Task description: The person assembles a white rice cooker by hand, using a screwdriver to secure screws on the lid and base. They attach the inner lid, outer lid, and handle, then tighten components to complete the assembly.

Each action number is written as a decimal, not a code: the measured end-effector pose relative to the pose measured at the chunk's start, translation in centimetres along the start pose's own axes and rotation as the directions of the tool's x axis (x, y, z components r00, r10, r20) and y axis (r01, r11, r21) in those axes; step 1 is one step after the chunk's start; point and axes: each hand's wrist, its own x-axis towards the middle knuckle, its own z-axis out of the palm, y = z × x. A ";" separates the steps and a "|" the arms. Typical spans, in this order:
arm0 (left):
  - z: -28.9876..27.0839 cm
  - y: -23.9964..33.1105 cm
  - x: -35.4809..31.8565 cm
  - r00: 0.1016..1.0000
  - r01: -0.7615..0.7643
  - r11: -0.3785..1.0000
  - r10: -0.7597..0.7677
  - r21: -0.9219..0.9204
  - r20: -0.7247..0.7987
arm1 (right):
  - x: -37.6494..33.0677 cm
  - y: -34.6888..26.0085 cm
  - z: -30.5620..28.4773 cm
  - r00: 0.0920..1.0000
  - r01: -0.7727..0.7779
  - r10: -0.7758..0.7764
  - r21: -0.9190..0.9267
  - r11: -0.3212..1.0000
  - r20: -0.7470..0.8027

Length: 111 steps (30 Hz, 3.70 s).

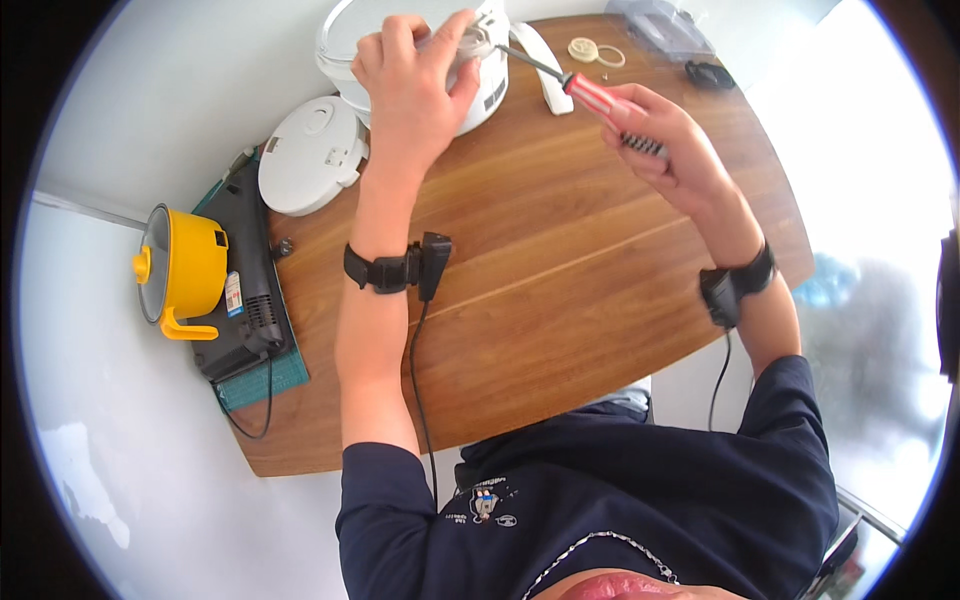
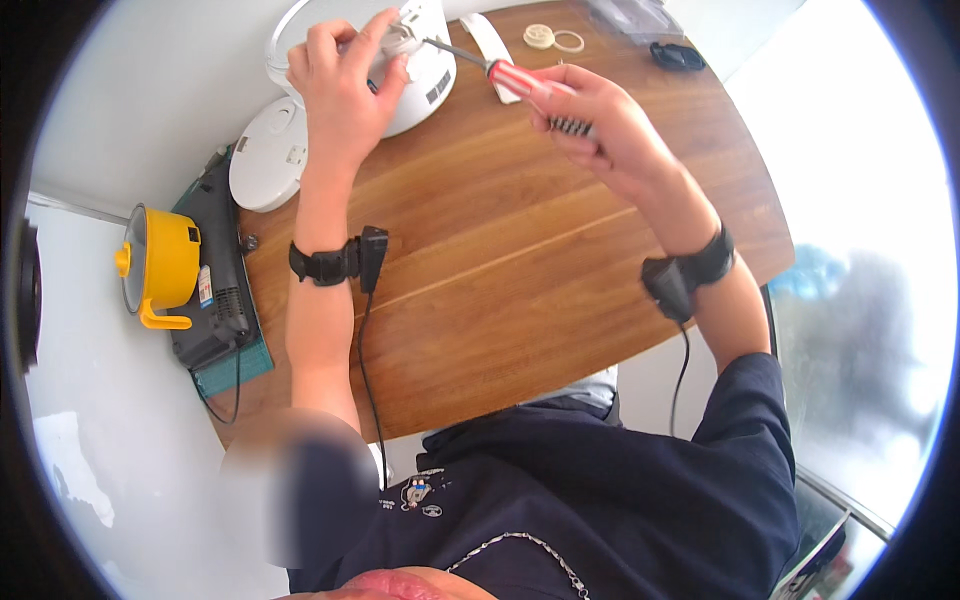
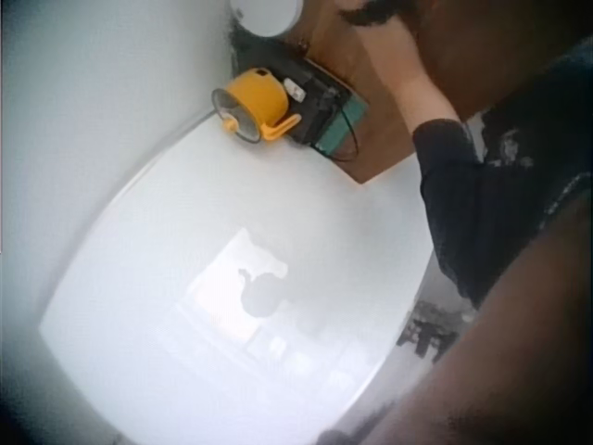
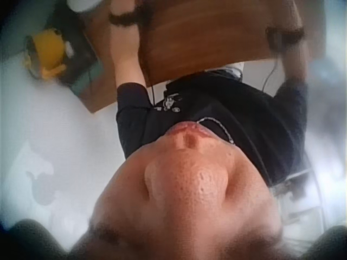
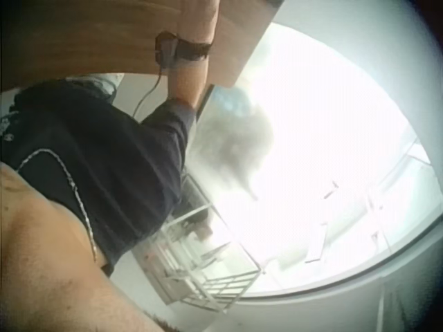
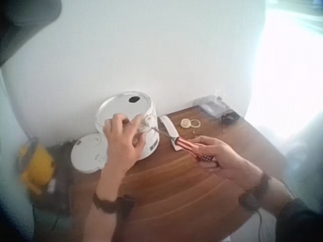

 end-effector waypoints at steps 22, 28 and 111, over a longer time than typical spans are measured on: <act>1.7 -1.7 -1.4 1.000 0.004 1.000 -0.004 -0.021 -0.025 | -0.3 -0.4 1.9 0.984 0.044 -0.084 -0.237 0.971 -0.159; 1.6 -1.5 -1.2 0.999 -0.021 1.000 0.022 0.021 -0.024 | 0.2 1.7 2.9 0.789 0.289 -0.613 -0.908 0.303 0.046; -6.3 -3.6 -1.0 0.954 0.063 0.993 -0.031 -0.097 0.299 | 3.0 8.1 2.5 0.899 0.373 -0.134 -0.570 0.732 0.416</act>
